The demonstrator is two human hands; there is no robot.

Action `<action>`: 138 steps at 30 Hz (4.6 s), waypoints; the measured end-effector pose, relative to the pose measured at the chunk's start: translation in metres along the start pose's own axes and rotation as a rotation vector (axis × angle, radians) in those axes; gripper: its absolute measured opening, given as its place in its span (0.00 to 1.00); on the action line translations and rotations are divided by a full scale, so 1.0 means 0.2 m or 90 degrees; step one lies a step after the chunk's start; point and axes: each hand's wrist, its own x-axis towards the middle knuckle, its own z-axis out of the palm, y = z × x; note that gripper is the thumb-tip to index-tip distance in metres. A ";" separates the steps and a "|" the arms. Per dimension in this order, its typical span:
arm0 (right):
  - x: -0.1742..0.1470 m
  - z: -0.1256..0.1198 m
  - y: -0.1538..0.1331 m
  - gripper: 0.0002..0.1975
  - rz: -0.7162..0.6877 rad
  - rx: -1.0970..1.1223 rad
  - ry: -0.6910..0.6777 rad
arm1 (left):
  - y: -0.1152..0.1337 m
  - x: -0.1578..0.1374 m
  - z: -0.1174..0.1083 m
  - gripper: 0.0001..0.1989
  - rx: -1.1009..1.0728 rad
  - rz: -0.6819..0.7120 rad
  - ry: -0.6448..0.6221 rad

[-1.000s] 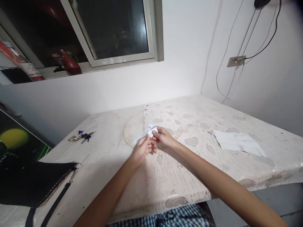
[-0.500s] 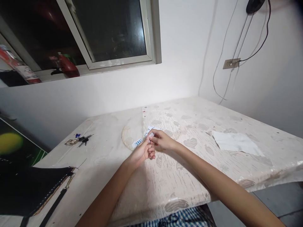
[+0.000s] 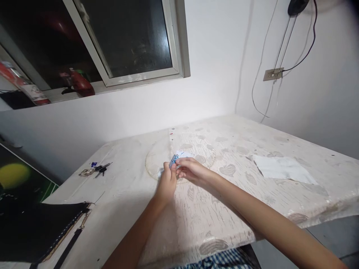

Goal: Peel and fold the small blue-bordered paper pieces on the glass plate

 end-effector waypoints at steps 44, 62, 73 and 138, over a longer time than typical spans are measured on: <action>0.08 -0.23 0.07 0.15 -0.210 -1.106 0.120 | -0.08 0.16 -0.19 0.18 -0.795 -0.324 0.212; 0.06 -0.19 0.07 0.20 -0.158 -1.231 -0.041 | -0.08 0.16 -0.14 0.16 -0.770 -0.318 0.175; 0.07 -0.20 0.04 0.13 -0.178 -1.201 0.006 | -0.07 0.16 -0.15 0.15 -0.764 -0.323 0.185; 0.04 -0.13 0.04 0.13 -0.207 -0.970 -0.062 | -0.06 0.16 -0.12 0.16 -0.691 -0.357 0.107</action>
